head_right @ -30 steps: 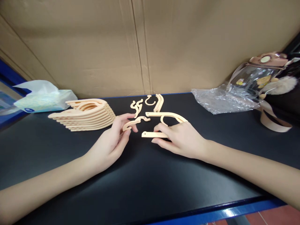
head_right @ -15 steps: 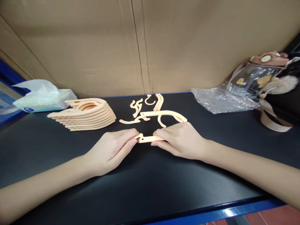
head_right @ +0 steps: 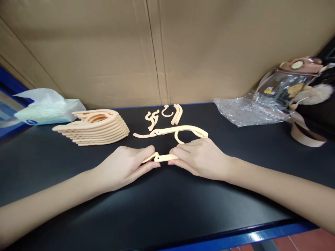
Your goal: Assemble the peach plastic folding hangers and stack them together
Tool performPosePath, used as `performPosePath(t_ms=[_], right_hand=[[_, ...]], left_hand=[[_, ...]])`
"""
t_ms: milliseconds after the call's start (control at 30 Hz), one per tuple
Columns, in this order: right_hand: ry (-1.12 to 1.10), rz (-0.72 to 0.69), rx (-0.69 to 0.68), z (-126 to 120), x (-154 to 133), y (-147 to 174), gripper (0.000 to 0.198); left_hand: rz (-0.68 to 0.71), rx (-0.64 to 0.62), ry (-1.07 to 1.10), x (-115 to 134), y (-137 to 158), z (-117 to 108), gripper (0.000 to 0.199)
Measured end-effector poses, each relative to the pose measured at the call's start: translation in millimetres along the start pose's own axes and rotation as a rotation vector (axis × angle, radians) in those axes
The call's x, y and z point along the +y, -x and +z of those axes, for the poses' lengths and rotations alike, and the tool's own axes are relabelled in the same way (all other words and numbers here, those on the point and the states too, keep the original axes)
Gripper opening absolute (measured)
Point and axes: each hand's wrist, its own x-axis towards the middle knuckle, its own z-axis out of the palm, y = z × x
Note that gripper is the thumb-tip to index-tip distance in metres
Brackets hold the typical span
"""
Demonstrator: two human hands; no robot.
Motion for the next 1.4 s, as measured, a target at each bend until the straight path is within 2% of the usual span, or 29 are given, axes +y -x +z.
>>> performPosePath(t_ms=[133,400,533,733,867,1400], right_hand=[[-0.009,0.007,-0.008,-0.7,-1.6,-0.3,0.032],[-0.016,0.018,-0.018,-0.9,-2.5,-1.5,0.031],[-0.054,0.029,-0.050,-0.6,-3.0,-1.8,0.032],[-0.141,0.053,-0.103,-1.3,-3.7,-2.1,0.035],[-0.213,0.094,-0.142,-3.0,-3.4,-2.4,0.032],[-0.251,0.144,-0.198,-3.0,-3.1,-3.7,0.035]], left_hand=[[0.043,-0.038,-0.097,-0.7,-0.9,-1.4,0.035],[0.053,-0.059,-0.109,-1.0,0.5,-1.7,0.033],[0.095,-0.020,-0.217,0.2,0.3,-1.8,0.035],[0.199,0.098,-0.510,1.2,1.2,-2.8,0.036],[0.219,0.137,-0.584,1.1,1.4,-3.6,0.035],[0.156,0.246,-0.255,-1.5,0.6,0.7,0.025]])
